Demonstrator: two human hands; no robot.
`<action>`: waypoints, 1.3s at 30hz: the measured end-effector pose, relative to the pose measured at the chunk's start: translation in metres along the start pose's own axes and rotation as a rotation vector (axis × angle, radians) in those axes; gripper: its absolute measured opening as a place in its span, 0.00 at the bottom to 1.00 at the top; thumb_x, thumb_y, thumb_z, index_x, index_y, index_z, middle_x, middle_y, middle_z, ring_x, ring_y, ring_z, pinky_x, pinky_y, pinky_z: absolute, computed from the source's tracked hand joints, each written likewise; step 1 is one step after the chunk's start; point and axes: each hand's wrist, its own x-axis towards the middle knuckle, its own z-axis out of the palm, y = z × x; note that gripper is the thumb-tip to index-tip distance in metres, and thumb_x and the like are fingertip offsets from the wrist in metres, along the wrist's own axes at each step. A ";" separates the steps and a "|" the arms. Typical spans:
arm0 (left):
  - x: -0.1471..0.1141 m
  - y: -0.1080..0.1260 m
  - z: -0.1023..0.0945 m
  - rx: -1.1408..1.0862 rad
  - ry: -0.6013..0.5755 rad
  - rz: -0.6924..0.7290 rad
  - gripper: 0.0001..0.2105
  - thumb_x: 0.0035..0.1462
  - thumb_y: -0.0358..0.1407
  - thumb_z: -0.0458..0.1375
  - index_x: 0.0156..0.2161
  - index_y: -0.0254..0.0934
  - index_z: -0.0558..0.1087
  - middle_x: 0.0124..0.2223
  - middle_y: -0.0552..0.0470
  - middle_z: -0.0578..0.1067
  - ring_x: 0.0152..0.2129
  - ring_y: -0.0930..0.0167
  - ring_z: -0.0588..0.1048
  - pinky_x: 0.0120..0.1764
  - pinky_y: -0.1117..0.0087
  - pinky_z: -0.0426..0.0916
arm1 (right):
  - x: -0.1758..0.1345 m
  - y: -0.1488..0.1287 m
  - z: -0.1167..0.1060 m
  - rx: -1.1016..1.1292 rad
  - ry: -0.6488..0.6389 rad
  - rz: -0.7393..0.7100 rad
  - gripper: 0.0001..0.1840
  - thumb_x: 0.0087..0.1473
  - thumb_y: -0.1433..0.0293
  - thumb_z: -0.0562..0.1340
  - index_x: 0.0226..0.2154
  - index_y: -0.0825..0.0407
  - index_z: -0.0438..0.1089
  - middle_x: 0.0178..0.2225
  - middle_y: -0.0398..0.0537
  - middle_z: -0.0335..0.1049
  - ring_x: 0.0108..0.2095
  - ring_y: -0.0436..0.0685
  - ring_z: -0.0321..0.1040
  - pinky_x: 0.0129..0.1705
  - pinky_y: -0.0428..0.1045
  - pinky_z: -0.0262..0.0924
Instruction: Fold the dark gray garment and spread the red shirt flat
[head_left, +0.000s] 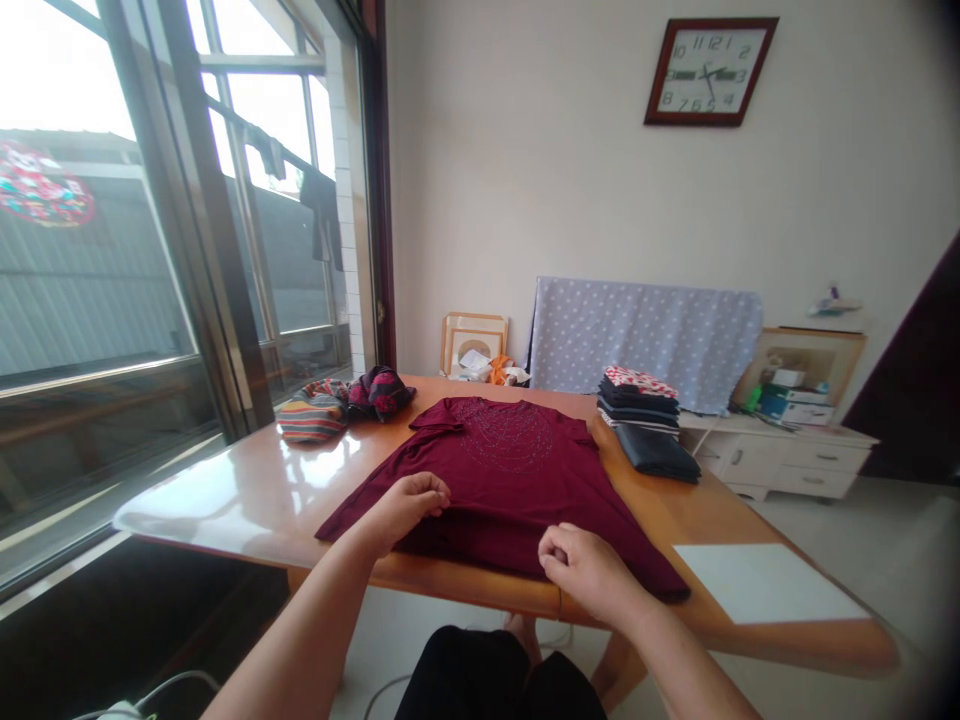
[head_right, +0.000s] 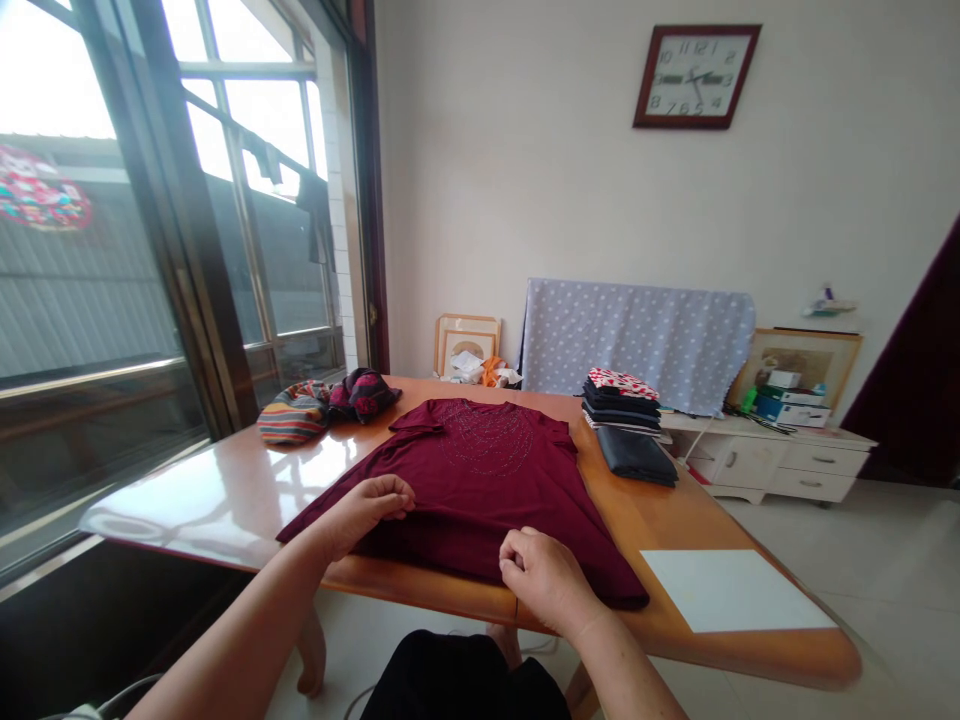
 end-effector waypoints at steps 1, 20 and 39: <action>0.001 -0.003 -0.007 -0.013 0.097 0.007 0.11 0.51 0.42 0.61 0.36 0.36 0.74 0.35 0.51 0.75 0.31 0.71 0.73 0.39 0.70 0.67 | 0.001 0.000 0.000 -0.001 -0.003 0.001 0.06 0.54 0.70 0.60 0.31 0.48 0.73 0.29 0.40 0.70 0.29 0.50 0.64 0.33 0.46 0.49; -0.026 -0.051 -0.107 0.982 0.519 -0.388 0.11 0.53 0.45 0.58 0.33 0.41 0.76 0.36 0.47 0.80 0.33 0.62 0.77 0.33 0.67 0.64 | 0.051 -0.070 0.038 0.163 0.012 -0.225 0.09 0.55 0.74 0.58 0.32 0.49 0.74 0.33 0.44 0.71 0.34 0.52 0.67 0.40 0.45 0.56; -0.023 -0.038 -0.109 1.138 0.584 -0.559 0.12 0.58 0.40 0.51 0.44 0.39 0.71 0.47 0.36 0.78 0.44 0.51 0.77 0.43 0.53 0.67 | 0.053 -0.079 0.046 0.075 -0.102 -0.206 0.15 0.58 0.67 0.59 0.43 0.41 0.79 0.38 0.45 0.74 0.40 0.54 0.72 0.46 0.46 0.59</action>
